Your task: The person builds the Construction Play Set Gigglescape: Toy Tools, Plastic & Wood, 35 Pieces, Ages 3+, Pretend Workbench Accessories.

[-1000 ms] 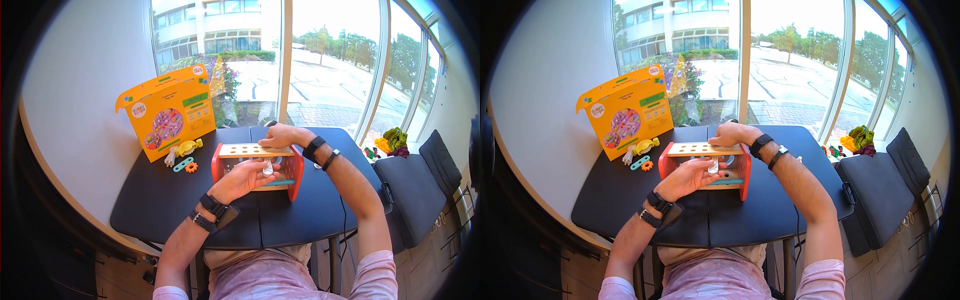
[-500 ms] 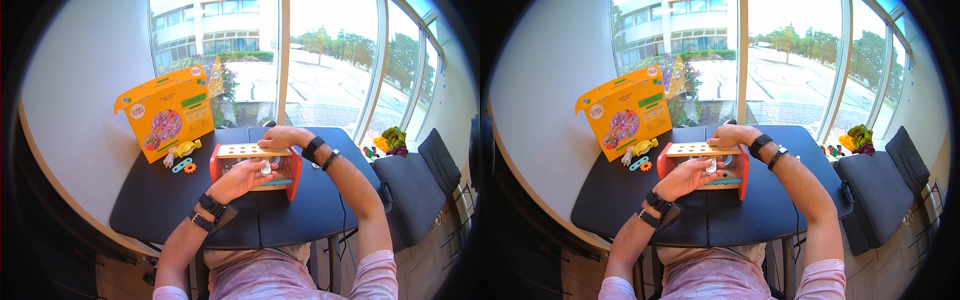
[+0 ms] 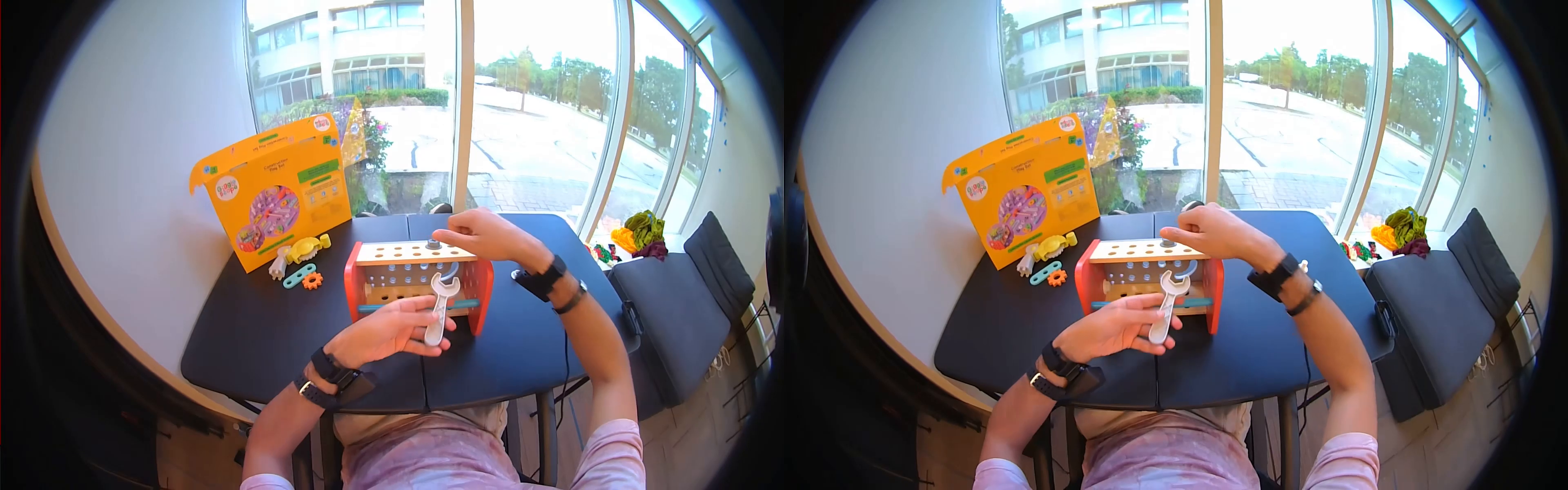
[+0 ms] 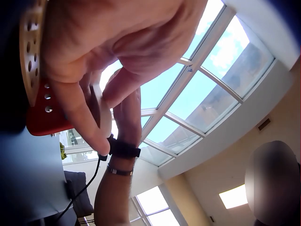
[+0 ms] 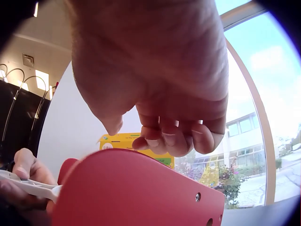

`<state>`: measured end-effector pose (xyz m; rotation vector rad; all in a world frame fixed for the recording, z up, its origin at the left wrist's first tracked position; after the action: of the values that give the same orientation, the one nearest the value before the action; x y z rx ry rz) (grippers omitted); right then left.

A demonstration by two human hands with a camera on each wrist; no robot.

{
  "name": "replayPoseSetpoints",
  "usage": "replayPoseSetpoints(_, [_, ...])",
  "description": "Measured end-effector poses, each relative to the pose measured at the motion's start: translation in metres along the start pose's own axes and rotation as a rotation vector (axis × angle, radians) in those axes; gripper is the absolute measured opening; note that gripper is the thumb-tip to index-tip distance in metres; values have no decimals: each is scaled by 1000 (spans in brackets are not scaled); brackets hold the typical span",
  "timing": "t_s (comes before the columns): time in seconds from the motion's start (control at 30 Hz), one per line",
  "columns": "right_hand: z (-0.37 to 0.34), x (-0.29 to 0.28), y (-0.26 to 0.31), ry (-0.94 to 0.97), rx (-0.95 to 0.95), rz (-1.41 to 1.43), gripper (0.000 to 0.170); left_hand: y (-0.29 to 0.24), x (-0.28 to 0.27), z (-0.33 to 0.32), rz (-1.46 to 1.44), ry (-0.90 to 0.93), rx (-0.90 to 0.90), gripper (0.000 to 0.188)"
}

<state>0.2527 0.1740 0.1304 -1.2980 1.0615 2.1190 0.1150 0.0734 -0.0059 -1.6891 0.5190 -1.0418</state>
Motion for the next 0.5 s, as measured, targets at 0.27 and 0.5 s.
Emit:
replayPoseSetpoints(0.27, [-105, 14, 33, 58, -72, 418, 22, 13, 16, -30, 223, 68, -61, 44])
replayPoseSetpoints(0.5, [-145, 54, 96, 119, -288, 436, 44, 10, 32, -27, 324, 189, 77, 32])
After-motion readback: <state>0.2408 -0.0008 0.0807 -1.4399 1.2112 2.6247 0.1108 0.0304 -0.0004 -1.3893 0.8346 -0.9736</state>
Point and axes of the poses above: each hand's wrist, its own z-axis towards the middle knuckle, its own x-axis out of the palm, y = z × x, the point moved 10 cm from there along z, towards the middle knuckle, and after that the axes turned 4 degrees about y, right-handed, at the moved point
